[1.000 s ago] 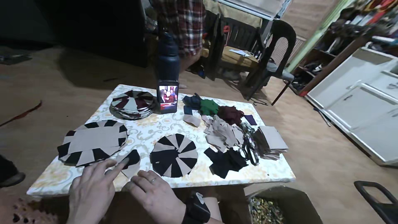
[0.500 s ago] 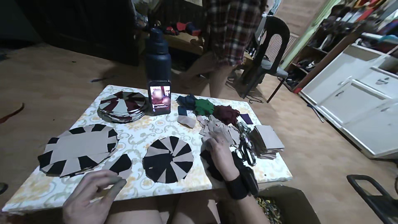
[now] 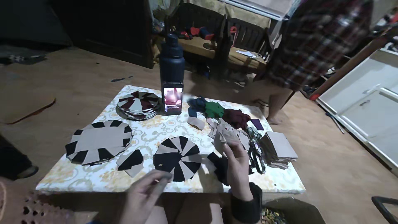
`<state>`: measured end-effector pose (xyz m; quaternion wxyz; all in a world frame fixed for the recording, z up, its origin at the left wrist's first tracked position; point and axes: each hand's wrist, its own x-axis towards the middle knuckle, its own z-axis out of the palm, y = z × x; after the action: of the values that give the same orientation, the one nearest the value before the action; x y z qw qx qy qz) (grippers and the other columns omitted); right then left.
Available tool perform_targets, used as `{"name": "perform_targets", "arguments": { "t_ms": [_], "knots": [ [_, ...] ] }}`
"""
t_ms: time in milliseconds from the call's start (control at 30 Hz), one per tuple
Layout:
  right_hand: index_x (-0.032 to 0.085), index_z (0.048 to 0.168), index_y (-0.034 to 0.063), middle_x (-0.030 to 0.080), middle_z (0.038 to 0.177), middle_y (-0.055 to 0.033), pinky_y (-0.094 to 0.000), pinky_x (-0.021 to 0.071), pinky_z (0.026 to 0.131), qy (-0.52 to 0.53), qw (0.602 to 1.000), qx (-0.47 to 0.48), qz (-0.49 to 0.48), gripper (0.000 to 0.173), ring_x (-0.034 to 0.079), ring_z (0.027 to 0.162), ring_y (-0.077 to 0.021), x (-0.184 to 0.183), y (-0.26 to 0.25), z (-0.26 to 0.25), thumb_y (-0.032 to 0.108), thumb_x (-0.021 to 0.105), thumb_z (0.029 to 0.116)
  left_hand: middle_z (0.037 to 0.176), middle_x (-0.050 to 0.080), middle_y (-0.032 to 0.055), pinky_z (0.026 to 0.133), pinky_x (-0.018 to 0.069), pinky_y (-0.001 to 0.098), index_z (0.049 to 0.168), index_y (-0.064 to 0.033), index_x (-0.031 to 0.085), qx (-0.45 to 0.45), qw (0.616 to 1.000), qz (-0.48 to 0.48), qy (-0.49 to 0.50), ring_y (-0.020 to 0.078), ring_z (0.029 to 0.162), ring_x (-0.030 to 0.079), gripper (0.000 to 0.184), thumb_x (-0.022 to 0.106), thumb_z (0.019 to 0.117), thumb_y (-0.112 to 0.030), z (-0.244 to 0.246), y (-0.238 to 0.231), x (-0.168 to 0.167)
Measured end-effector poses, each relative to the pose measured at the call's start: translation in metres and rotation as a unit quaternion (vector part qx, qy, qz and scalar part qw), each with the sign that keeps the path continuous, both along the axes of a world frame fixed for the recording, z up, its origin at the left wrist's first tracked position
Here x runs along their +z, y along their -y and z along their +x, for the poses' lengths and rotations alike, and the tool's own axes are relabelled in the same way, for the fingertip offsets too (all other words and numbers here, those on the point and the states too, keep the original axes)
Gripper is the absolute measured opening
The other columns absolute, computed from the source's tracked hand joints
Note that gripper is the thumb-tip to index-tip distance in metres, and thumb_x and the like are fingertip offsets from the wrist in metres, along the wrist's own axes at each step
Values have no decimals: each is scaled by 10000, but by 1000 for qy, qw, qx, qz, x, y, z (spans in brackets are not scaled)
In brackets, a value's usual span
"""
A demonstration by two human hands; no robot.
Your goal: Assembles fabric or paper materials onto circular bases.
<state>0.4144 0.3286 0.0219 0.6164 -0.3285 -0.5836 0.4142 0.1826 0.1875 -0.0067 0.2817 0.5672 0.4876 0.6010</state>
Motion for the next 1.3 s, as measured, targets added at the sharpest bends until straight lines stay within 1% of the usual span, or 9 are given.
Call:
{"name": "perform_targets", "arguments": {
  "t_ms": [100,200,267,500,700,867,967,1033,1300],
  "knots": [
    [665,1018,53,718,977,-31,-280,573,876,-186,968,113,-127,127,686,921,-82,9,40,-27,45,539,1002,1058,733,-15,620,508,175,1280,-27,658,-129,982,-94,99,3,749,620,321,481,1070,-193,29,-7,5],
    [687,1046,53,724,1086,-64,-276,587,852,-213,949,157,-171,129,696,955,-98,2,69,-47,82,570,1001,967,689,-29,642,525,192,1191,-83,648,-192,938,-136,255,41,757,627,286,553,1051,-314,50,-15,10],
    [703,1054,51,720,1106,-61,-247,590,816,-211,948,153,-185,139,695,939,-85,-7,81,-54,77,580,995,922,684,-8,632,538,196,1135,-70,649,-139,930,-121,318,53,730,632,175,585,1032,-195,58,-18,17],
    [452,1350,-1,679,1215,-60,-281,588,892,-107,972,164,-130,520,687,1045,-110,-22,85,-45,147,718,928,971,724,-21,737,581,182,1189,15,661,-111,983,-60,131,14,817,678,221,627,996,-86,32,-17,14],
    [646,1071,14,732,879,6,-243,621,658,5,992,128,-16,209,705,723,-74,-23,80,-40,-15,722,879,908,708,-48,710,568,161,1126,-13,679,-93,992,-75,41,-23,771,659,193,633,998,-151,5,-9,16],
    [668,1007,52,716,850,17,-254,619,688,-7,986,159,-48,71,695,725,-71,-25,86,-43,18,655,946,887,687,-66,722,547,159,1031,-37,695,-62,993,-65,71,-29,791,640,161,603,1020,-169,2,-10,13],
    [661,1004,54,706,839,1,-274,627,674,-69,979,157,-115,52,695,704,-84,-26,92,-48,37,645,957,966,697,-54,706,541,186,1152,-59,662,-66,970,-109,205,3,825,647,323,437,1080,-279,14,-3,11],
    [653,1019,49,717,852,-18,-286,633,682,-94,976,141,-136,62,707,714,-100,-27,97,-52,38,636,960,1003,710,-61,696,547,188,1218,-106,628,-115,946,-101,286,16,814,652,375,527,1046,-424,24,1,5],
    [684,1081,90,729,1023,-2,-227,598,787,-90,977,167,-97,141,697,870,-56,-35,107,-57,141,703,951,911,726,-39,642,538,163,1065,-67,694,-31,948,-52,311,4,742,649,114,610,989,-55,43,0,4]
  ]
}}
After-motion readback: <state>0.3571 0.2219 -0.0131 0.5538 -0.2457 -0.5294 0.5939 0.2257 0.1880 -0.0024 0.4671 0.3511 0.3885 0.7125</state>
